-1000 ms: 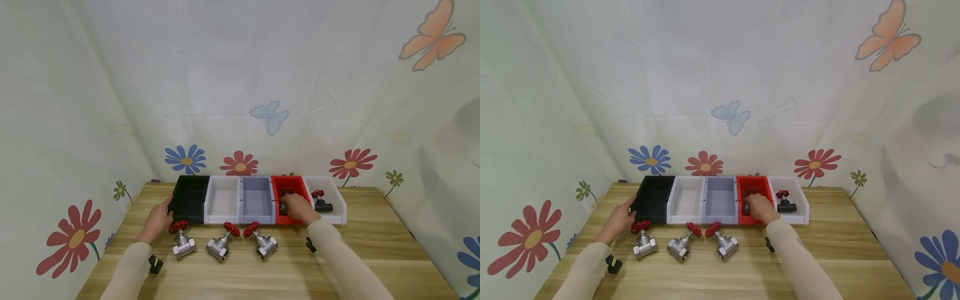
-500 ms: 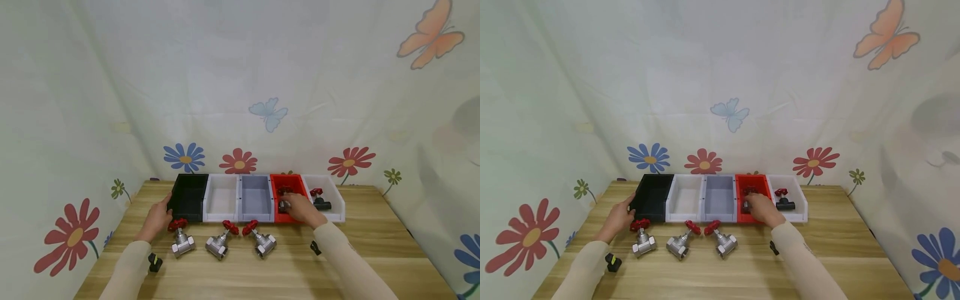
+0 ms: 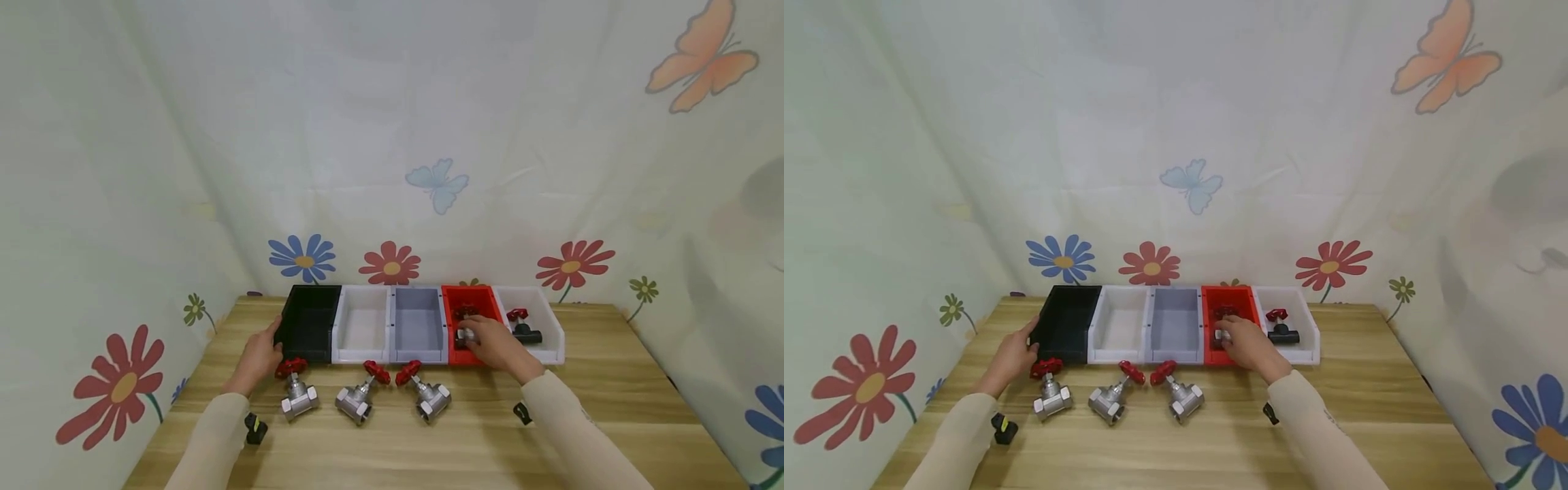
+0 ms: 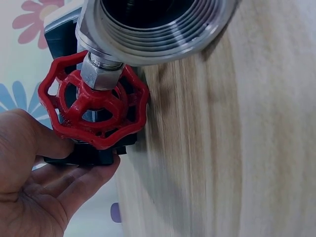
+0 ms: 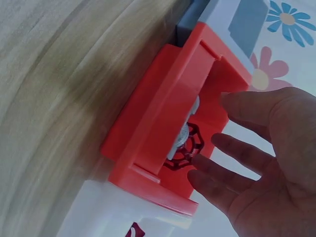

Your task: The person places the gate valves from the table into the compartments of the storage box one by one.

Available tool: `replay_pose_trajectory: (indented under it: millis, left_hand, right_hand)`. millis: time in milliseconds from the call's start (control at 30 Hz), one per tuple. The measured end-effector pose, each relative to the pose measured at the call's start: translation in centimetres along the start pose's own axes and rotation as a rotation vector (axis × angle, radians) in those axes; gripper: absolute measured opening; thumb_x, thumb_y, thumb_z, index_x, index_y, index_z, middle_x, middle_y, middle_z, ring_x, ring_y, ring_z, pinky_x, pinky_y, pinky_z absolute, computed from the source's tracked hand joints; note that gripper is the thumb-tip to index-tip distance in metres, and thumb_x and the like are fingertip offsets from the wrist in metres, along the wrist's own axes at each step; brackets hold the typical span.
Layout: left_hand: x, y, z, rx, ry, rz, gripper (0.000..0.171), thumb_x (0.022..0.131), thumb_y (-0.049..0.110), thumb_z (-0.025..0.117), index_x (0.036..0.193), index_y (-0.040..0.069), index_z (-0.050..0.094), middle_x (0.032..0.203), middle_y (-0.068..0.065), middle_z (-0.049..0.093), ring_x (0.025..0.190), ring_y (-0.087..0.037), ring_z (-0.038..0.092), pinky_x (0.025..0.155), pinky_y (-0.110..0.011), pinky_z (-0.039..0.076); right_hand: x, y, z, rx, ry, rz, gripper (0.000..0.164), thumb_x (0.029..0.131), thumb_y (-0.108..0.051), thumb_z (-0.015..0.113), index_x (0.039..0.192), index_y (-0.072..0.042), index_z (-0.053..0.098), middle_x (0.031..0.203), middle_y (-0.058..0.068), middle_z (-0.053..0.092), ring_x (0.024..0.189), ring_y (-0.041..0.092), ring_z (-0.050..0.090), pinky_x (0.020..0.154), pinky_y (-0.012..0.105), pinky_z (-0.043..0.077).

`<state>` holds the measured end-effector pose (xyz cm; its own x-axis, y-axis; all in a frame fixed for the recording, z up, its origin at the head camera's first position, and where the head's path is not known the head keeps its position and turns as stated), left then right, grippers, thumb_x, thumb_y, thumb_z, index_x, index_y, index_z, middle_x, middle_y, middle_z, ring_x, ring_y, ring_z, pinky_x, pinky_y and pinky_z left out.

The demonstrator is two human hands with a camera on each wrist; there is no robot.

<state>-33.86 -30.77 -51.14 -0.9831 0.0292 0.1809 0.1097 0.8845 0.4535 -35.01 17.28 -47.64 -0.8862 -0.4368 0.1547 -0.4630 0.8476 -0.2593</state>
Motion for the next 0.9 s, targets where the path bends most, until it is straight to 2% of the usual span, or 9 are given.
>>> replay_pose_trajectory:
  millis: [167,300,400,500,600,667,733,800,900]
  left_hand:
    - [-0.2,-0.2,-0.1,-0.012,0.023,0.005,0.066,0.089,0.0,0.054,0.15,-0.007,0.03,0.114,-0.041,0.06,0.079,-0.029,0.056,0.082,-0.052,0.052]
    - [-0.1,-0.5,0.1,-0.014,0.014,0.005,0.065,0.09,0.001,0.053,0.151,-0.006,0.029,0.089,-0.033,0.065,0.066,-0.024,0.051,0.072,-0.045,0.05]
    - [0.0,-0.7,0.3,-0.022,0.005,0.007,0.065,0.091,0.002,0.052,0.151,-0.005,0.029,0.068,-0.019,0.06,0.059,-0.02,0.047,0.067,-0.039,0.047]
    - [0.2,-0.4,0.4,-0.035,0.0,0.015,0.065,0.091,0.002,0.052,0.152,-0.005,0.028,0.061,-0.013,0.055,0.054,-0.018,0.043,0.064,-0.038,0.045]
    - [0.2,-0.2,0.4,-0.033,0.003,0.02,0.065,0.092,0.002,0.052,0.152,-0.004,0.028,0.062,-0.015,0.055,0.055,-0.019,0.044,0.067,-0.04,0.047]
    - [0.2,-0.1,0.4,-0.03,0.011,0.026,0.065,0.091,0.001,0.052,0.151,-0.005,0.029,0.069,-0.022,0.06,0.061,-0.023,0.05,0.071,-0.045,0.05]
    - [0.1,-0.2,0.3,-0.027,0.014,0.021,0.065,0.091,0.001,0.052,0.151,-0.005,0.029,0.085,-0.032,0.065,0.07,-0.026,0.055,0.078,-0.049,0.052]
    - [0.1,-0.2,0.3,-0.028,0.01,0.014,0.065,0.091,0.001,0.052,0.151,-0.006,0.029,0.102,-0.039,0.063,0.076,-0.029,0.058,0.08,-0.051,0.052]
    - [-0.1,-0.4,0.4,-0.031,-0.01,-0.002,0.066,0.092,0.001,0.052,0.152,-0.005,0.027,0.109,-0.04,0.062,0.075,-0.028,0.056,0.078,-0.047,0.051]
  right_hand:
    - [-0.6,-0.8,-1.0,-0.001,0.04,-0.017,0.044,0.088,-0.011,0.069,0.131,-0.007,0.062,0.138,0.015,0.058,0.125,0.032,0.057,0.102,0.05,0.047]
    - [-1.0,-1.1,-1.3,-0.006,0.061,-0.025,0.044,0.088,-0.014,0.07,0.132,-0.008,0.062,0.138,0.014,0.058,0.121,0.031,0.06,0.099,0.049,0.05]
    - [-1.6,-1.3,-1.5,-0.012,0.083,-0.047,0.045,0.089,-0.015,0.07,0.132,-0.008,0.062,0.137,0.016,0.059,0.117,0.032,0.062,0.097,0.049,0.051]
    - [-2.2,-1.5,-2.0,-0.014,0.108,-0.055,0.045,0.088,-0.015,0.071,0.132,-0.008,0.062,0.137,0.016,0.059,0.115,0.031,0.063,0.095,0.049,0.052]
    - [-2.8,-1.9,-2.7,-0.013,0.13,-0.072,0.046,0.087,-0.013,0.072,0.132,-0.008,0.062,0.137,0.016,0.058,0.113,0.032,0.063,0.094,0.049,0.053]
    - [-3.2,-2.4,-3.2,-0.009,0.139,-0.073,0.048,0.087,-0.013,0.072,0.133,-0.009,0.061,0.138,0.016,0.058,0.114,0.033,0.063,0.094,0.05,0.052]
    - [-3.4,-2.8,-3.6,-0.012,0.144,-0.081,0.048,0.087,-0.014,0.072,0.134,-0.009,0.061,0.139,0.016,0.057,0.117,0.034,0.062,0.096,0.051,0.051]
    - [-3.7,-3.1,-4.1,-0.02,0.148,-0.084,0.049,0.087,-0.016,0.072,0.135,-0.01,0.06,0.141,0.016,0.056,0.12,0.034,0.06,0.098,0.052,0.049]
    - [-4.2,-3.5,-4.6,-0.034,0.154,-0.099,0.05,0.088,-0.017,0.073,0.136,-0.01,0.059,0.142,0.016,0.055,0.123,0.035,0.058,0.1,0.052,0.048]
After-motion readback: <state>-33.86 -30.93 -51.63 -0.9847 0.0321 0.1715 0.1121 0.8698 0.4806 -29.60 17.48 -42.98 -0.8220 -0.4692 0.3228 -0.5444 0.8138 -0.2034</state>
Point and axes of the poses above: each hand's wrist, its own x-axis towards the middle knuckle, its own z-axis out of the palm, y = z × x, the point moved 3 cm from there along x, towards the middle knuckle
